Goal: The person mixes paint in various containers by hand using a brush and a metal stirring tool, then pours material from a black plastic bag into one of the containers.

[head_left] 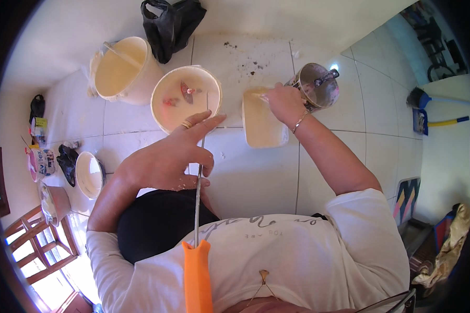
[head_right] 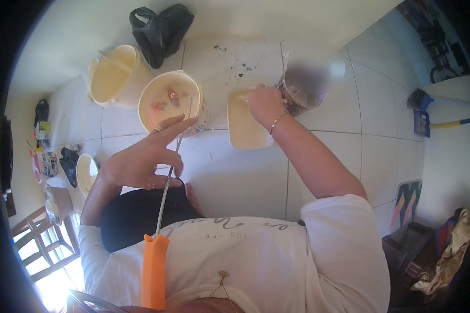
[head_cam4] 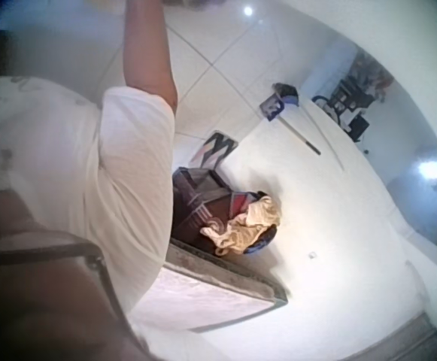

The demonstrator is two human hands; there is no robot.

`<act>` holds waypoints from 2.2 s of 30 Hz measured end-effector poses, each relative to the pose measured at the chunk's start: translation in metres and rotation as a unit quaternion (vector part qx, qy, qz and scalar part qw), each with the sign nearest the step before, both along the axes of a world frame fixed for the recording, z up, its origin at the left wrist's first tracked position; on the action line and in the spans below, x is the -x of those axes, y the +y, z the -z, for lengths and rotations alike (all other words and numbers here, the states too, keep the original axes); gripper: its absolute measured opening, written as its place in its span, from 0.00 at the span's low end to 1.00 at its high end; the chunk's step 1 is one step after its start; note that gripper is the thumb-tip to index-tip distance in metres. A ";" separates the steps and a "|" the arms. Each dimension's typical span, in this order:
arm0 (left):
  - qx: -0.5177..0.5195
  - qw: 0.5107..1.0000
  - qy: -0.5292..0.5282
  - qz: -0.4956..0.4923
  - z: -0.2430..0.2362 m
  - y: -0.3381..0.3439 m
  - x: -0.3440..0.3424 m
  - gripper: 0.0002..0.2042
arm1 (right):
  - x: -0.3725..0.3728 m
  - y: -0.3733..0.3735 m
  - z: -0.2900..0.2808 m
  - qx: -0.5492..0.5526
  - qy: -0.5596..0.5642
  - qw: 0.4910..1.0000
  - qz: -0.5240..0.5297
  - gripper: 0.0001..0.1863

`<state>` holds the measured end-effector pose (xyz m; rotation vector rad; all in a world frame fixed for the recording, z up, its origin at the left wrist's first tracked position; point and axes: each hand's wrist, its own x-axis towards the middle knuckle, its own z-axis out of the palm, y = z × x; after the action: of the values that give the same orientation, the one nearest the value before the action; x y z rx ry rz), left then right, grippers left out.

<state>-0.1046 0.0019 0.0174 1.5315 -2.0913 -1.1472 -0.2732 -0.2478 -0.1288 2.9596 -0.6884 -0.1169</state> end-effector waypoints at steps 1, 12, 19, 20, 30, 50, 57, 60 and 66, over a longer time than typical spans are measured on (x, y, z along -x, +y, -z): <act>0.018 0.999 0.009 -0.031 -0.003 0.000 -0.002 0.10 | 0.001 -0.001 0.009 0.001 -0.004 1.000 0.006 0.09; 0.176 0.893 0.205 -0.359 0.010 0.029 -0.054 0.07 | 0.012 0.032 0.030 -0.041 0.091 0.995 -0.007 0.09; 0.214 0.768 0.336 -0.501 0.045 0.066 -0.096 0.13 | 0.021 0.025 -0.023 -0.124 0.141 0.982 -0.028 0.18; 0.211 0.747 0.349 -0.525 0.052 0.072 -0.100 0.14 | 0.019 0.025 -0.023 -0.135 0.155 0.978 -0.027 0.21; 0.201 0.692 0.383 -0.578 0.119 0.107 -0.118 0.16 | -0.005 0.010 0.007 -0.142 0.193 0.971 -0.017 0.21; -0.039 0.763 0.416 -0.493 0.159 0.115 -0.109 0.44 | 0.002 0.000 0.009 -0.131 0.147 0.979 0.053 0.11; -0.060 0.756 0.443 -0.479 0.172 0.116 -0.110 0.42 | 0.026 0.021 -0.002 -0.151 0.148 0.977 0.035 0.17; -0.062 0.753 0.446 -0.479 0.174 0.117 -0.109 0.42 | 0.012 0.007 -0.012 -0.120 0.119 0.984 0.056 0.20; -0.062 0.745 0.463 -0.475 0.175 0.108 -0.109 0.43 | -0.018 -0.013 0.012 -0.121 0.117 0.983 0.078 0.16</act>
<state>0.0041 0.1099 -0.1571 1.3137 -0.4484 -1.1968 -0.2554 -0.2607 -0.1406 3.0366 -0.9294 -0.5908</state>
